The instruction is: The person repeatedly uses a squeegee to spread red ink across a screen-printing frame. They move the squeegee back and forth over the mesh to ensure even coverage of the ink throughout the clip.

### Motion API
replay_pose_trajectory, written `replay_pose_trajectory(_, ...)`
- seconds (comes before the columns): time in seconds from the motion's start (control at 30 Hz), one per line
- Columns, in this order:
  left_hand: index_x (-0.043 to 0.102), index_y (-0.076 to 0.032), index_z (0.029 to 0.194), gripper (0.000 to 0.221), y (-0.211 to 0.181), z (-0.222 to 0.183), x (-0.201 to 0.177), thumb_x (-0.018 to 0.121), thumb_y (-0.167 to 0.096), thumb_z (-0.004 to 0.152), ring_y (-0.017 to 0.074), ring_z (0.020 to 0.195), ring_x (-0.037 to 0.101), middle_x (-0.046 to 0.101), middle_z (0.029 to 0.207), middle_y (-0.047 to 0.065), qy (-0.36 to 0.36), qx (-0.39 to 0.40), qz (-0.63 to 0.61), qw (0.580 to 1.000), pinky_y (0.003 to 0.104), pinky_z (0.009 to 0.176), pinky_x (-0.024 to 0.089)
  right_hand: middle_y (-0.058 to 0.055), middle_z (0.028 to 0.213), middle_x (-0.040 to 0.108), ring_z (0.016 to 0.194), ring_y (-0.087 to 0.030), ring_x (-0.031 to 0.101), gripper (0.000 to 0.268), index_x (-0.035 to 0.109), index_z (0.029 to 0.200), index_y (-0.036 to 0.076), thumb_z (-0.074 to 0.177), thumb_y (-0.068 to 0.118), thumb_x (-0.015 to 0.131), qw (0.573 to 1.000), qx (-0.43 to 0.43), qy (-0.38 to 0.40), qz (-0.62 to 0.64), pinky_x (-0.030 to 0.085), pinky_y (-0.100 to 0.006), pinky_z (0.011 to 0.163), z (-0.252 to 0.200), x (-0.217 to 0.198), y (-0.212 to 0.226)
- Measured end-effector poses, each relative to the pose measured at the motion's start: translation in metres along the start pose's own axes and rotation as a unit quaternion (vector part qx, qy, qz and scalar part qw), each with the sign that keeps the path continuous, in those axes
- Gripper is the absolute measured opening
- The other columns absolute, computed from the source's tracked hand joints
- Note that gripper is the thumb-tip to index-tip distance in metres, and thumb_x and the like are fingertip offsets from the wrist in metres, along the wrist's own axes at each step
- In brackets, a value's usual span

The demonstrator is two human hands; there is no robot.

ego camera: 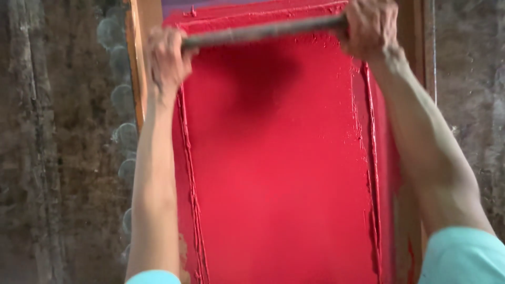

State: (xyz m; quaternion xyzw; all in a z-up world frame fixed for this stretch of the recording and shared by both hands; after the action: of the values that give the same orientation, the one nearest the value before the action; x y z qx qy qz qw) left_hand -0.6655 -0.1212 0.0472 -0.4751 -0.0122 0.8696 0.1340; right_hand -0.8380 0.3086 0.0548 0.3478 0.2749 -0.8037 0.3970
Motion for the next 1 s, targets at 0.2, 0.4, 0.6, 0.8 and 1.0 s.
replay_pose_trajectory(0.2, 0.065, -0.001, 0.109, 0.026, -0.115, -0.098, -0.081, 0.069, -0.026, 0.103, 0.0362, 0.095, 0.066, 0.068, 0.100, 0.018, 0.033, 0.005, -0.013, 0.999, 0.051, 0.097, 0.049, -0.004, 0.068, 0.055, 0.055, -0.021, 0.055, 0.032, 0.059, 0.083, 0.009, 0.101, 0.034, 0.068, 0.996, 0.028, 0.037, 0.073, 0.040, -0.039, 0.054, -0.080, -0.094, 0.074)
replay_pose_trajectory(0.4, 0.068, 0.003, 0.112, 0.023, -0.233, -0.219, -0.160, 0.061, -0.016, 0.099, 0.0362, 0.101, 0.072, 0.073, 0.107, 0.021, 0.065, 0.003, 0.000, 0.998, 0.052, 0.099, 0.050, -0.011, 0.082, 0.066, 0.066, -0.027, 0.062, 0.017, 0.068, 0.094, 0.005, 0.085, 0.020, 0.068, 0.983, 0.084, 0.126, 0.101, 0.044, -0.043, 0.063, -0.174, -0.245, 0.186)
replay_pose_trajectory(0.6, 0.070, 0.001, 0.105, 0.019, -0.310, -0.310, -0.222, 0.064, -0.011, 0.092, 0.0329, 0.095, 0.074, 0.074, 0.102, 0.018, 0.089, -0.042, -0.040, 0.994, 0.049, 0.092, 0.053, -0.013, 0.094, 0.071, 0.081, -0.026, 0.070, 0.023, 0.065, 0.096, 0.004, 0.076, 0.013, 0.071, 0.954, 0.159, 0.184, 0.173, 0.048, -0.040, 0.067, -0.233, -0.348, 0.272)
replay_pose_trajectory(0.8, 0.072, -0.011, 0.091, 0.021, -0.284, -0.278, -0.218, 0.086, -0.024, 0.083, 0.0211, 0.075, 0.072, 0.076, 0.080, 0.004, 0.258, -0.131, -0.107, 0.951, 0.046, 0.082, 0.046, -0.004, 0.071, 0.066, 0.064, -0.024, 0.065, 0.022, 0.067, 0.086, 0.013, 0.073, 0.026, 0.081, 0.914, 0.195, 0.285, 0.215, 0.047, -0.042, 0.059, -0.215, -0.326, 0.246)
replay_pose_trajectory(1.0, 0.066, -0.007, 0.104, 0.026, -0.146, -0.123, -0.124, 0.084, -0.013, 0.085, 0.0300, 0.094, 0.072, 0.073, 0.093, 0.011, 0.075, -0.019, 0.005, 0.997, 0.048, 0.097, 0.045, -0.003, 0.083, 0.063, 0.073, -0.021, 0.062, 0.019, 0.064, 0.100, 0.012, 0.104, 0.028, 0.072, 0.986, 0.092, 0.086, 0.111, 0.046, -0.039, 0.068, -0.110, -0.159, 0.122)
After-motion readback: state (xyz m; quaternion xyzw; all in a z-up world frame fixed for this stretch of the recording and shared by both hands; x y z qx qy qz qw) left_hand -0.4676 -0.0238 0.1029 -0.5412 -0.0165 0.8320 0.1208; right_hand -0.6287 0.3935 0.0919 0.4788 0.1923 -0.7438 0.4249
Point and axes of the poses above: each hand's wrist, its own z-axis towards the middle knuckle, its own x-axis out of the palm, y = z × x, the point moved 4 cm from there along z, towards the middle knuckle
